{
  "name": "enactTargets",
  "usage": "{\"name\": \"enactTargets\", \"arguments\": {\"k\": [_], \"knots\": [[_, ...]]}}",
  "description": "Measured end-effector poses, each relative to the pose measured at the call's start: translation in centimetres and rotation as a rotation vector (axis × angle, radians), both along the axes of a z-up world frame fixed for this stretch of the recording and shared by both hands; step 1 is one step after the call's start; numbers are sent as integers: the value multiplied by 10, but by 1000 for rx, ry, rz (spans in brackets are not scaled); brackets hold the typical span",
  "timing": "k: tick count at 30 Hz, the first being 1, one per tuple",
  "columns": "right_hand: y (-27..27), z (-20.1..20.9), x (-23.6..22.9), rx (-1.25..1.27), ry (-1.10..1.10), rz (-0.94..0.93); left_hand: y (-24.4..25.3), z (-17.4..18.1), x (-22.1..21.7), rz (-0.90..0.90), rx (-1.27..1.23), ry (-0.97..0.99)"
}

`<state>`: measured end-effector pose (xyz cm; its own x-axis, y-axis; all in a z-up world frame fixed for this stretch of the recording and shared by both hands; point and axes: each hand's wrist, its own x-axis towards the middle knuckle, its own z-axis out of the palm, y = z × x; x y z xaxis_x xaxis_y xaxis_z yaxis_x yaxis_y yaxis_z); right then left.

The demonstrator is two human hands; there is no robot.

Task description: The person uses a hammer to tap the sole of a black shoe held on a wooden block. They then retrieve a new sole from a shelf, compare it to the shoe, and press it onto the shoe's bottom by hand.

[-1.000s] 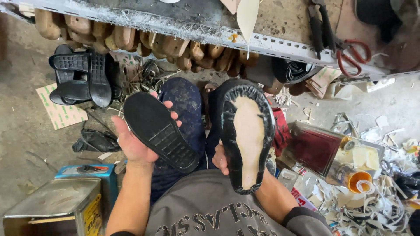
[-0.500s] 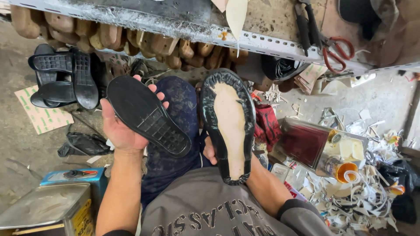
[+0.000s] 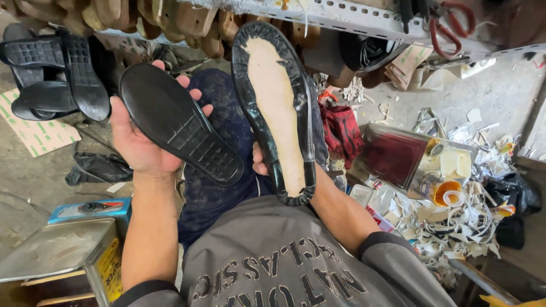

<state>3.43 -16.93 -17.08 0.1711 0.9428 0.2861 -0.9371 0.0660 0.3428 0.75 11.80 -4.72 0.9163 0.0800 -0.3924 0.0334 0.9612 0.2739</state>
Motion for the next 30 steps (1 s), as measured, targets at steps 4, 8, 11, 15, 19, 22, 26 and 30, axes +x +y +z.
{"name": "enactTargets", "arguments": {"k": [4, 8, 11, 15, 19, 22, 26, 30], "knots": [[3, 17, 8, -89, 27, -32, 0, 2, 3, 15, 33, 19], [13, 13, 15, -12, -48, -68, 0, 1, 2, 9, 31, 26], [4, 18, 17, -6, 31, -11, 1, -4, 1, 9, 23, 8], [10, 106, -12, -873, -280, -474, 3, -6, -5, 14, -8, -115], [28, 164, -18, -1524, -1057, -771, -4, 7, -7, 14, 170, -218], [10, 152, -36, -1912, -1816, -710, -17, 24, -9, 34, 373, -213], [22, 153, -44, -1728, -2027, -943, -26, 39, -18, -36, 746, -254], [20, 142, -50, -1641, -2113, -1056, -34, 48, -23, -107, 800, -255]]}}
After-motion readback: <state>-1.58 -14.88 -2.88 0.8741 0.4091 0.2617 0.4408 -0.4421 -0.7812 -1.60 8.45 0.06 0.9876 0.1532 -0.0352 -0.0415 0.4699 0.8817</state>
